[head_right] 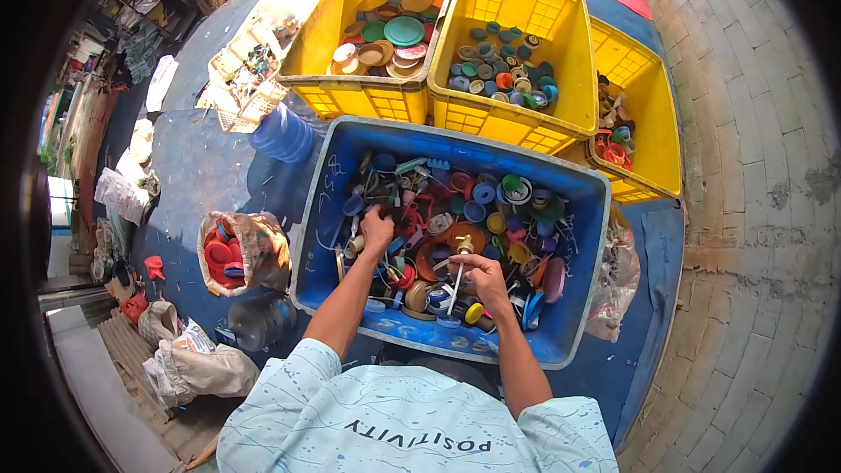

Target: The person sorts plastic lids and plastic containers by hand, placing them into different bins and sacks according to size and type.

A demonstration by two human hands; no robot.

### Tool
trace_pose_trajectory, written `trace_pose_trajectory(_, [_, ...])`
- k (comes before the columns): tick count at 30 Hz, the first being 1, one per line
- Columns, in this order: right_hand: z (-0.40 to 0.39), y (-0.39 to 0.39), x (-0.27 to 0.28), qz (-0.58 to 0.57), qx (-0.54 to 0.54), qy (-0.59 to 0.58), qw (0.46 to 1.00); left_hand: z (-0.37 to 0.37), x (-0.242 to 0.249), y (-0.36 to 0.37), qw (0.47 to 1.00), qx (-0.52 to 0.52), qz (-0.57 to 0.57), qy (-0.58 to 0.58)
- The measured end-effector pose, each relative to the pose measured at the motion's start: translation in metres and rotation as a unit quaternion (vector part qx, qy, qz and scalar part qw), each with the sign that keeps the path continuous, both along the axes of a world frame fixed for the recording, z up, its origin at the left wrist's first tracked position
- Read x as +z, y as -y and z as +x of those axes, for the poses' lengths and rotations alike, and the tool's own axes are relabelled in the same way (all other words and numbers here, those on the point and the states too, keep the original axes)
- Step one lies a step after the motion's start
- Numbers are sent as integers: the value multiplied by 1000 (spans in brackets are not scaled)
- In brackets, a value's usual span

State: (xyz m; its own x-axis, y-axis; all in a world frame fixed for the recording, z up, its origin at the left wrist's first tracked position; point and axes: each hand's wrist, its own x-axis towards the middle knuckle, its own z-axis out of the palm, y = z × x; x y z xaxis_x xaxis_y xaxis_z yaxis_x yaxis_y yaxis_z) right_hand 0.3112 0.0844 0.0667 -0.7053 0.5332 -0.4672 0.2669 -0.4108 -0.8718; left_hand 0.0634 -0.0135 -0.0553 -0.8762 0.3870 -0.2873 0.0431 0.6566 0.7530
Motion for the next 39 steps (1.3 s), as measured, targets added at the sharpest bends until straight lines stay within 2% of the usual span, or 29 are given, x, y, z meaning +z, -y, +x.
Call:
trace_pose_trajectory(2, [1, 4, 12, -32, -26, 4, 999, 0, 5, -3, 1000, 12, -14, 3])
trace_pose_trajectory(6, [10, 3, -30, 64, 26, 62, 996, 1, 37, -17, 997, 3, -68, 32])
trace_pose_trajectory(10, [3, -1, -48, 9, -11, 186, 982, -5, 16, -26, 981, -1, -184, 58])
trace_pose_trajectory(11, [2, -3, -54, 14, -20, 191, 981, -6, 11, -27, 982, 2, -182, 53])
trace_pose_trajectory(14, [-4, -9, -65, 161, -4, 256, 953, -5, 1, -25, 983, 13, -175, 55])
trace_pose_trajectory(16, [-3, -11, -87, 216, 14, 275, 937, -3, -2, -22, 984, 19, -164, 73])
trace_pose_trajectory(20, [0, -10, -111, 244, 75, 264, 930, 9, 11, -1, 982, 0, -98, 164])
trace_pose_trajectory(22, [-2, -6, -104, 211, 92, 271, 935, 18, 17, 10, 978, -1, -57, 199])
trace_pose_trajectory(25, [0, -6, -100, 183, 117, 262, 940, 38, 44, 28, 971, 34, 72, 224])
trace_pose_trajectory(26, [2, -6, -99, 177, 123, 256, 942, 45, 58, 34, 964, 45, 121, 233])
trace_pose_trajectory(27, [3, -6, -100, 180, 124, 257, 941, 52, 78, 39, 941, 64, 152, 296])
trace_pose_trajectory(30, [6, -7, -104, 189, 123, 258, 939, 77, 98, 55, 895, 120, 231, 362])
trace_pose_trajectory(32, [10, -8, -107, 191, 120, 257, 940, 92, 107, 63, 889, 140, 232, 370])
trace_pose_trajectory(35, [15, -14, -100, 132, 154, 244, 948, 120, 119, 67, 861, 174, 259, 401])
trace_pose_trajectory(39, [29, -17, -108, 125, 197, 161, 959, 152, 133, 72, 863, 164, 257, 402])
